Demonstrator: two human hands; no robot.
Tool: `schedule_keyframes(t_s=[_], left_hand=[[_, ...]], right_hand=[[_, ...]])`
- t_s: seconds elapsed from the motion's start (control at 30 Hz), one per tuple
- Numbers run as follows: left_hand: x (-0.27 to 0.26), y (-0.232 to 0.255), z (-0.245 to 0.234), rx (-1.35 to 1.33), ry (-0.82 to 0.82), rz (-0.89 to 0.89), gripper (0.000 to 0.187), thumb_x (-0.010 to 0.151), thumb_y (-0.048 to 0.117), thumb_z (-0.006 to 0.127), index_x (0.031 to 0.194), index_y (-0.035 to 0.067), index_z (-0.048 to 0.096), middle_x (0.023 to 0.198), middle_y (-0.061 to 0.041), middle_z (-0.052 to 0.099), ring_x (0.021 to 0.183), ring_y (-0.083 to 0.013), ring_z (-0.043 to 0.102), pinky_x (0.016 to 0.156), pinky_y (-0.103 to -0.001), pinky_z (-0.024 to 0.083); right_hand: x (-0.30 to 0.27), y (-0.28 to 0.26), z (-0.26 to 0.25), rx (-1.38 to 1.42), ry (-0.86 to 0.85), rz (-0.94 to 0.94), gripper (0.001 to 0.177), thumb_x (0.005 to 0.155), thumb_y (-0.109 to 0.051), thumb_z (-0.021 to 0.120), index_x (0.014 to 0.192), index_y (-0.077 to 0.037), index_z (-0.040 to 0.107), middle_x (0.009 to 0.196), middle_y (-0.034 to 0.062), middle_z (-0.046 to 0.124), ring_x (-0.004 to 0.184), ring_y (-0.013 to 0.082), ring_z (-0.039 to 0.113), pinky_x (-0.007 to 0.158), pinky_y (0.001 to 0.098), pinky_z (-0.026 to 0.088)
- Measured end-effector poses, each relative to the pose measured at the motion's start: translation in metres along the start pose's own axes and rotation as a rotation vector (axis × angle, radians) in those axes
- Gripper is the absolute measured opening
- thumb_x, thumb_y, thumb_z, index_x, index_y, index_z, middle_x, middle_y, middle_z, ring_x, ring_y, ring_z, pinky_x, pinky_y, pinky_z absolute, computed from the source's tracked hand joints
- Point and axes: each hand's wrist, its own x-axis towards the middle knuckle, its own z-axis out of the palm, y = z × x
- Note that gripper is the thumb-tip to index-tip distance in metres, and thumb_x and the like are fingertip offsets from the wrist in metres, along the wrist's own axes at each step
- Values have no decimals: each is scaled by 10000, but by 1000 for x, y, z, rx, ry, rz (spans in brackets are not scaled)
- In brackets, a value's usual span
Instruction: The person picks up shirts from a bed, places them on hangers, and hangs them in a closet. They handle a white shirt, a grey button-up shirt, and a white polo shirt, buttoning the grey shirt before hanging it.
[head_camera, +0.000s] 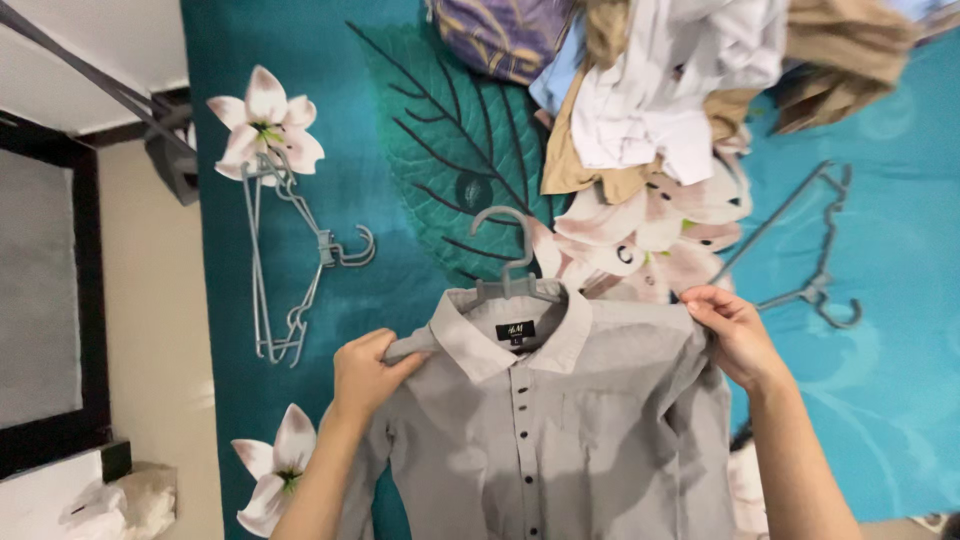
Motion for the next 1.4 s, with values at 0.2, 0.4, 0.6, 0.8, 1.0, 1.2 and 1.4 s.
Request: schedule_keyframes(t_s=[0.2, 0.4, 0.6, 0.8, 1.0, 1.2, 1.4], left_hand=[[-33, 71, -74, -33, 20, -37, 422, 643, 326, 879, 644, 28, 581, 634, -124, 547, 578, -348, 554, 523, -430, 421], [-87, 116, -153, -50, 63, 138, 428, 668, 354, 868, 651, 33, 585, 664, -127, 546, 604, -350, 559, 541, -433, 424], [-160, 169, -267, -81, -41, 438, 175, 789, 286, 760, 860, 130, 729, 774, -62, 652, 729, -310, 659, 601, -412, 504], [-192, 244, -368, -22, -48, 542, 177, 879, 303, 713, 953, 144, 741, 878, -57, 681, 855, -316, 676, 674, -422, 524], [-224, 315, -427, -109, -84, 490, 449, 796, 502, 773, 1001, 106, 716, 968, -129, 722, 910, -363, 683, 748, -430, 543], [-222, 330, -393, -146, 283, 493, 398, 915, 465, 696, 1023, 82, 675, 1010, -158, 717, 934, -417, 659, 720, -482, 509], [-241, 346, -385, -105, 285, 512, 335, 885, 437, 758, 970, 120, 688, 941, -81, 721, 868, -357, 674, 693, -453, 521]], right_hand=[[-125, -97, 67, -700, -107, -577, 287, 898, -150, 711, 1172, -65, 731, 1103, 19, 717, 1026, 130, 635, 893, 275, 487], [-267, -136, 133, -913, -85, -524, 271, 823, -175, 804, 1066, -57, 779, 829, 42, 714, 737, 152, 612, 687, 297, 507], [-414, -156, 144, -886, -126, -687, 266, 816, -142, 790, 1058, -32, 783, 785, 43, 691, 727, 149, 629, 662, 301, 505], [-524, -215, 153, -938, -45, -935, 247, 817, -113, 780, 1050, -31, 772, 830, 19, 729, 784, 98, 655, 710, 271, 532], [-579, -257, 169, -860, -5, -982, 221, 843, -126, 795, 1042, -33, 770, 888, 29, 732, 845, 88, 641, 748, 270, 526], [-601, -272, 187, -1116, 101, -1080, 476, 767, -282, 861, 1184, -89, 735, 1008, 87, 737, 884, 188, 659, 788, 325, 530], [-606, -249, 198, -1408, 24, -1449, 855, 681, -447, 865, 1381, -9, 640, 1227, 210, 688, 1112, 336, 583, 974, 418, 409]])
